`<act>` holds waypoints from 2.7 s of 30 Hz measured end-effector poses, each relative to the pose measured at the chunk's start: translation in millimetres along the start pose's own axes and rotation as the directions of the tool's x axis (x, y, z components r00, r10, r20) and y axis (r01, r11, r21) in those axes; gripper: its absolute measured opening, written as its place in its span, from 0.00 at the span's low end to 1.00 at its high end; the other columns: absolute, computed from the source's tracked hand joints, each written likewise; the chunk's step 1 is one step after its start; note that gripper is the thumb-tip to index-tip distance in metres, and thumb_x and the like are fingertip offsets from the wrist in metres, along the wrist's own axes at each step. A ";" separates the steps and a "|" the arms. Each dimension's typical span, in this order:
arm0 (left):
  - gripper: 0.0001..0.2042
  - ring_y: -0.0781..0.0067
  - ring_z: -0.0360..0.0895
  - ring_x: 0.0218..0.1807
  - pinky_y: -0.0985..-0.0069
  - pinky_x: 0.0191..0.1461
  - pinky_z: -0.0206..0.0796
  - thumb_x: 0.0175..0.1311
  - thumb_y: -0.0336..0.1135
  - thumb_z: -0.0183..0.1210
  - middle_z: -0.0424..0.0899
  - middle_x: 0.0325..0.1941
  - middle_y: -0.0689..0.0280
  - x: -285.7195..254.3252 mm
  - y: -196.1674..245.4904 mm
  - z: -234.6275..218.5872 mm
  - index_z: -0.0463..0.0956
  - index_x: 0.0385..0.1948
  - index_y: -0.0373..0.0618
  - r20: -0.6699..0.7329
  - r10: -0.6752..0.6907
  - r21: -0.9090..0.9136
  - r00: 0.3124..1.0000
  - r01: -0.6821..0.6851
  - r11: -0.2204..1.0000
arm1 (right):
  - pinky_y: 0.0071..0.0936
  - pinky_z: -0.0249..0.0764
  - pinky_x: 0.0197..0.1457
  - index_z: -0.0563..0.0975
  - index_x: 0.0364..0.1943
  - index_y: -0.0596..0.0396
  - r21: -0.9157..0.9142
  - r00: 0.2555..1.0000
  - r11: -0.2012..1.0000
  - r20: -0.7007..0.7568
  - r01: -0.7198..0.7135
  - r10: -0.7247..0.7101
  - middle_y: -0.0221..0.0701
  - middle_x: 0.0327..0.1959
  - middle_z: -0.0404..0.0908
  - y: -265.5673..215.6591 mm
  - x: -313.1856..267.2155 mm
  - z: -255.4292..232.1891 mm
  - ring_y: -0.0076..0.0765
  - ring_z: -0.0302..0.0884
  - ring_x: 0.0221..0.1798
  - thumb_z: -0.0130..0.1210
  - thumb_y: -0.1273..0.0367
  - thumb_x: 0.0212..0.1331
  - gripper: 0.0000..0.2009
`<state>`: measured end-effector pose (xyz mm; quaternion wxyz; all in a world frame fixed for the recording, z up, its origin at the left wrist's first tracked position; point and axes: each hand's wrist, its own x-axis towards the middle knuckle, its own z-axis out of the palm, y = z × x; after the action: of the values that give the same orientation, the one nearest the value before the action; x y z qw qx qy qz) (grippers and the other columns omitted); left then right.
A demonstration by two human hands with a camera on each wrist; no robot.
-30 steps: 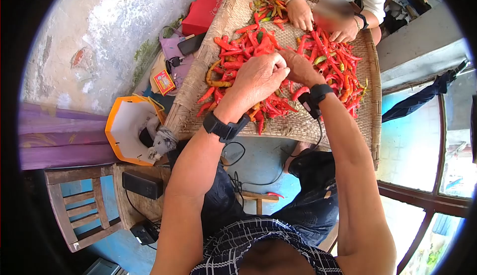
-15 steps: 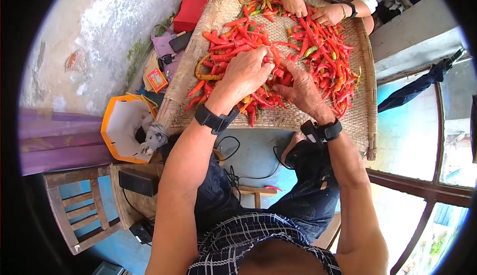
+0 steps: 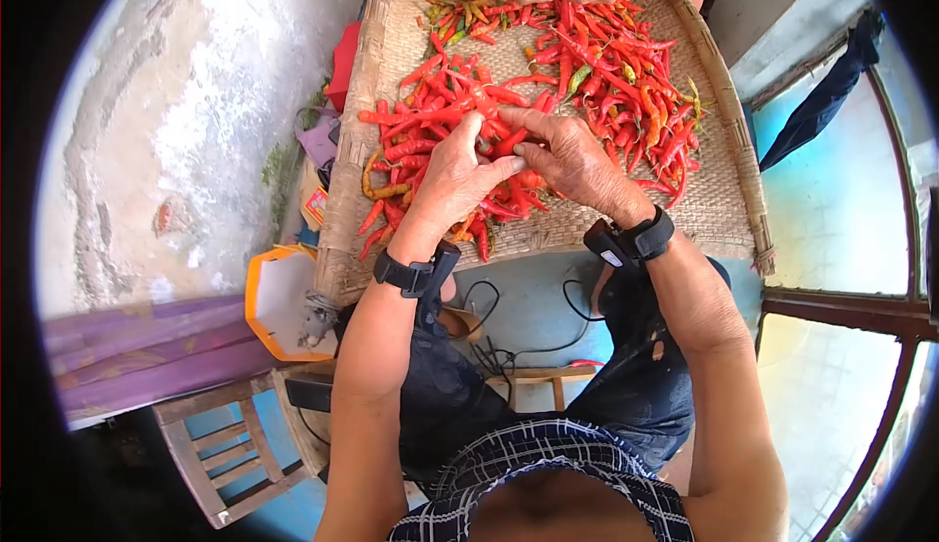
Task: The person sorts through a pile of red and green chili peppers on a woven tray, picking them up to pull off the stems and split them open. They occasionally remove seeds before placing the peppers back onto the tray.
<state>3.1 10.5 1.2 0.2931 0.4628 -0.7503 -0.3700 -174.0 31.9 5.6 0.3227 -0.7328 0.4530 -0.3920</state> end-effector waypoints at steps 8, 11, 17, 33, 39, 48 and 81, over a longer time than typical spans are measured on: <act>0.15 0.85 0.69 0.23 0.85 0.26 0.63 0.56 0.31 0.59 0.75 0.26 0.71 6.1 4.5 1.3 0.71 0.45 0.43 0.126 -0.160 -0.224 0.979 0.185 0.957 | 0.36 0.72 0.34 0.79 0.33 0.57 -0.097 0.976 0.988 -0.170 0.122 -0.137 0.41 0.28 0.78 5.0 2.6 -13.6 0.48 0.77 0.31 0.57 0.71 0.52 0.06; 0.15 0.85 0.69 0.22 0.86 0.25 0.62 0.57 0.33 0.59 0.76 0.27 0.71 9.3 10.9 -6.4 0.70 0.46 0.42 0.159 -0.187 -0.217 0.969 0.219 0.951 | 0.33 0.72 0.32 0.78 0.31 0.58 -0.096 0.949 0.990 -0.286 0.107 -0.131 0.39 0.25 0.78 7.8 8.5 -19.6 0.43 0.77 0.27 0.56 0.71 0.53 0.04; 0.09 0.87 0.67 0.20 0.88 0.22 0.61 0.64 0.40 0.54 0.74 0.26 0.71 19.6 12.8 -30.3 0.71 0.37 0.46 0.003 -0.294 -0.457 0.956 0.263 0.850 | 0.19 0.71 0.28 0.73 0.29 0.60 0.474 0.932 0.863 -0.200 -0.178 0.302 0.29 0.23 0.79 10.6 13.5 -43.6 0.19 0.74 0.24 0.51 0.72 0.58 0.05; 0.09 0.86 0.66 0.23 0.89 0.26 0.60 0.65 0.41 0.54 0.74 0.29 0.70 7.9 11.9 -19.1 0.72 0.40 0.48 0.107 -0.250 -0.644 0.962 0.259 0.720 | 0.26 0.72 0.37 0.75 0.49 0.60 0.269 0.997 0.962 0.075 -0.043 0.024 0.31 0.32 0.80 22.8 25.2 -2.4 0.24 0.75 0.32 0.54 0.68 0.59 0.15; 0.10 0.87 0.64 0.23 0.91 0.25 0.58 0.65 0.40 0.53 0.73 0.28 0.70 3.2 12.2 -14.5 0.72 0.42 0.47 0.112 -0.248 -0.612 0.962 0.264 0.745 | 0.26 0.72 0.36 0.78 0.41 0.58 0.201 0.961 0.971 0.268 -0.131 0.074 0.32 0.27 0.80 13.2 20.8 -5.2 0.24 0.74 0.30 0.56 0.71 0.54 0.11; 0.12 0.86 0.62 0.21 0.89 0.23 0.54 0.65 0.42 0.54 0.70 0.26 0.71 7.2 7.9 -22.8 0.73 0.43 0.47 -0.036 -0.250 -0.715 0.968 0.150 0.683 | 0.28 0.72 0.33 0.77 0.31 0.60 0.056 0.965 0.974 0.158 -0.221 0.210 0.34 0.23 0.79 24.1 20.2 -21.9 0.29 0.76 0.28 0.57 0.72 0.47 0.08; 0.14 0.85 0.66 0.20 0.88 0.23 0.58 0.67 0.45 0.50 0.76 0.27 0.67 4.0 7.7 -17.7 0.72 0.41 0.43 -0.038 -0.209 -0.637 0.977 0.138 0.759 | 0.31 0.75 0.37 0.71 0.52 0.58 -0.147 0.838 0.987 -0.544 -0.063 -0.027 0.38 0.29 0.79 53.2 28.8 -61.3 0.38 0.77 0.29 0.55 0.61 0.58 0.20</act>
<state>11.6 4.1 17.8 0.4350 0.4244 -0.5202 -0.6001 -240.9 -22.0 -0.7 0.1250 -0.6103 0.5626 -0.5435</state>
